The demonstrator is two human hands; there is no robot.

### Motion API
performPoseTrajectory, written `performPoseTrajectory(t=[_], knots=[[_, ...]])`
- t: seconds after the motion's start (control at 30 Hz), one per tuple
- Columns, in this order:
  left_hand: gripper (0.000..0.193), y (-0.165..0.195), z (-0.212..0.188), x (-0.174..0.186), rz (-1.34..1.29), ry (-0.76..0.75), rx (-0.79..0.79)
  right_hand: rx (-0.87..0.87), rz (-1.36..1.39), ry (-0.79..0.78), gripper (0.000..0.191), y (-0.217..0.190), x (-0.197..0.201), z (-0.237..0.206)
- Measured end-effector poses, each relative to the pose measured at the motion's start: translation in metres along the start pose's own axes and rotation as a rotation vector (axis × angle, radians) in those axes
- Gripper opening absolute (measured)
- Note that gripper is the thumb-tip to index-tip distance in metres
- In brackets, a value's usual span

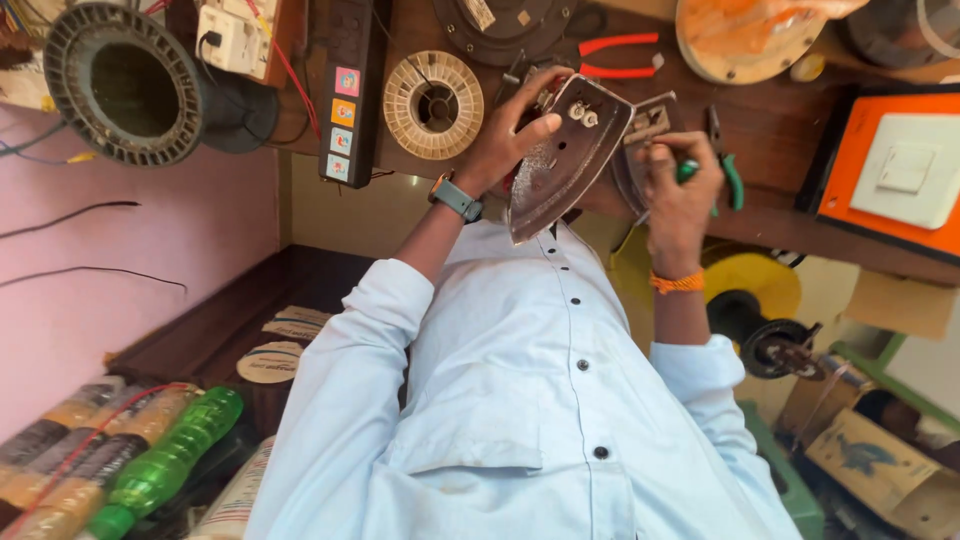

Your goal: The person holds an electric iron and uses a screwdriver to tighten screws on the soleplate. They repeatedly adjust the iron's position and continue tightening the screws throughout the clip.

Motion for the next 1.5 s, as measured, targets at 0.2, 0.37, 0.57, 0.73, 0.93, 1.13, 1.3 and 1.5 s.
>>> performPoseTrajectory(t=[0.2,0.37,0.57,0.73,0.93,1.13,1.3,1.5], knots=[[0.067,-0.069,0.008,-0.011,0.008,-0.084,0.189,-0.154,0.181,-0.036,0.009,0.087,-0.012,0.009],[0.053,-0.068,0.022,-0.006,0.003,0.072,0.221,0.040,0.022,-0.080,0.017,0.072,-0.013,0.025],[0.034,-0.023,0.016,-0.009,0.393,0.403,0.126,0.161,0.016,-0.031,0.021,0.056,-0.031,0.034],[0.028,0.004,0.001,-0.024,0.715,0.395,-0.074,0.274,-0.113,-0.040,0.015,0.046,-0.039,0.031],[0.035,-0.003,-0.011,-0.019,0.952,0.406,-0.003,0.242,-0.176,-0.057,0.011,0.044,-0.034,0.029],[0.031,-0.030,0.003,-0.020,0.654,0.428,0.110,0.431,-0.352,-0.027,0.009,0.028,-0.041,0.030],[0.024,-0.045,0.010,-0.028,0.579,0.419,0.205,0.522,-0.484,-0.034,0.011,0.030,-0.042,0.044],[0.021,-0.046,0.018,-0.037,0.534,0.405,0.187,0.549,-0.556,-0.013,0.014,0.040,-0.037,0.049]])
Point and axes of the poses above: each hand's wrist, its own z-axis towards the middle knuckle, its own x-axis out of the back of the hand, y = z × x, the point moved 8 cm from there along z, towards the middle knuckle, and after that the axes turned 2 degrees about -z, right-handed, at the moved point
